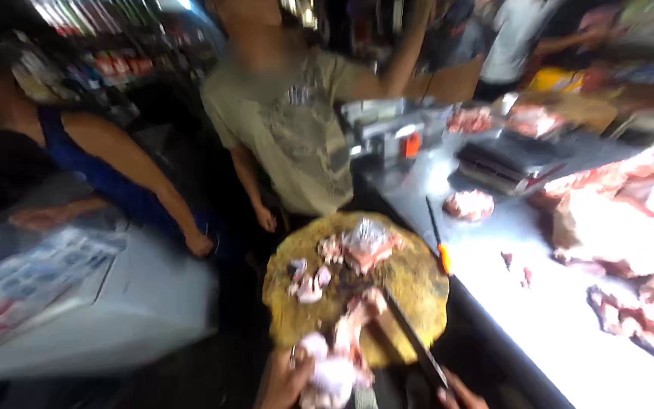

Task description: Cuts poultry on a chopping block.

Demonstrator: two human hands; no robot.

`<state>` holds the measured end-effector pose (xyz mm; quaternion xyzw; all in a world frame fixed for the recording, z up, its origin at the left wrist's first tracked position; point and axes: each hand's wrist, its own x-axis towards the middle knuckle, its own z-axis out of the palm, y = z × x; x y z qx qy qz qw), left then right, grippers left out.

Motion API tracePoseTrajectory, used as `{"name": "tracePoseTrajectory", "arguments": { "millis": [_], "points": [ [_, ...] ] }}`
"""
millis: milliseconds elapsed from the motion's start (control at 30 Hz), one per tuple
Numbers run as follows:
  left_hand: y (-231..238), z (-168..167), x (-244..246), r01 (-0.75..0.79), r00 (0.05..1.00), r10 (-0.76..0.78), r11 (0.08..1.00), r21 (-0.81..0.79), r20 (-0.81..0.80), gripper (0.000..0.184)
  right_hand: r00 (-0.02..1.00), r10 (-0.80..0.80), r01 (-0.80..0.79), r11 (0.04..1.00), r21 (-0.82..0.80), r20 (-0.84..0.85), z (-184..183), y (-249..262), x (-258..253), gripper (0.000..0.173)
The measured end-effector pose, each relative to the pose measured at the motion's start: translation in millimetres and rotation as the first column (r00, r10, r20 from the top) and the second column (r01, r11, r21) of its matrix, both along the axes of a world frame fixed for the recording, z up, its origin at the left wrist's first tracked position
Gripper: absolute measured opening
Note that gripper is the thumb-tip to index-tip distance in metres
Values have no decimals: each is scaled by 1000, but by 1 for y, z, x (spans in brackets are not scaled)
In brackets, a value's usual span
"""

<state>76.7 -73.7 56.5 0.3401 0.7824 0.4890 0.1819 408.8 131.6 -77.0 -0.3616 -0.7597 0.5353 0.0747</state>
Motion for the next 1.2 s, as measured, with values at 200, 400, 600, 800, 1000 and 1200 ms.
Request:
{"name": "tracePoseTrajectory", "arguments": {
  "millis": [200,400,600,800,1000,1200],
  "points": [
    [8,1,-5,90,995,-92,995,52,42,31,984,9,19,988,153,-177,0,17,-41,56],
    [11,-2,-10,123,990,-129,988,96,53,35,802,172,58,931,360,-573,63,35,-90,53],
    [13,-3,-12,139,989,-143,986,86,38,34,797,207,100,881,463,-567,33,35,-109,47],
    [14,-3,-11,133,989,-139,986,97,57,36,920,138,-131,990,-42,367,-19,49,-109,52],
    [13,-3,-8,154,986,-161,982,106,52,37,998,42,-47,989,139,35,20,45,-104,53],
    [13,-3,-11,212,975,-217,972,99,53,35,727,116,183,917,354,-677,96,20,-130,48]
  ]
}}
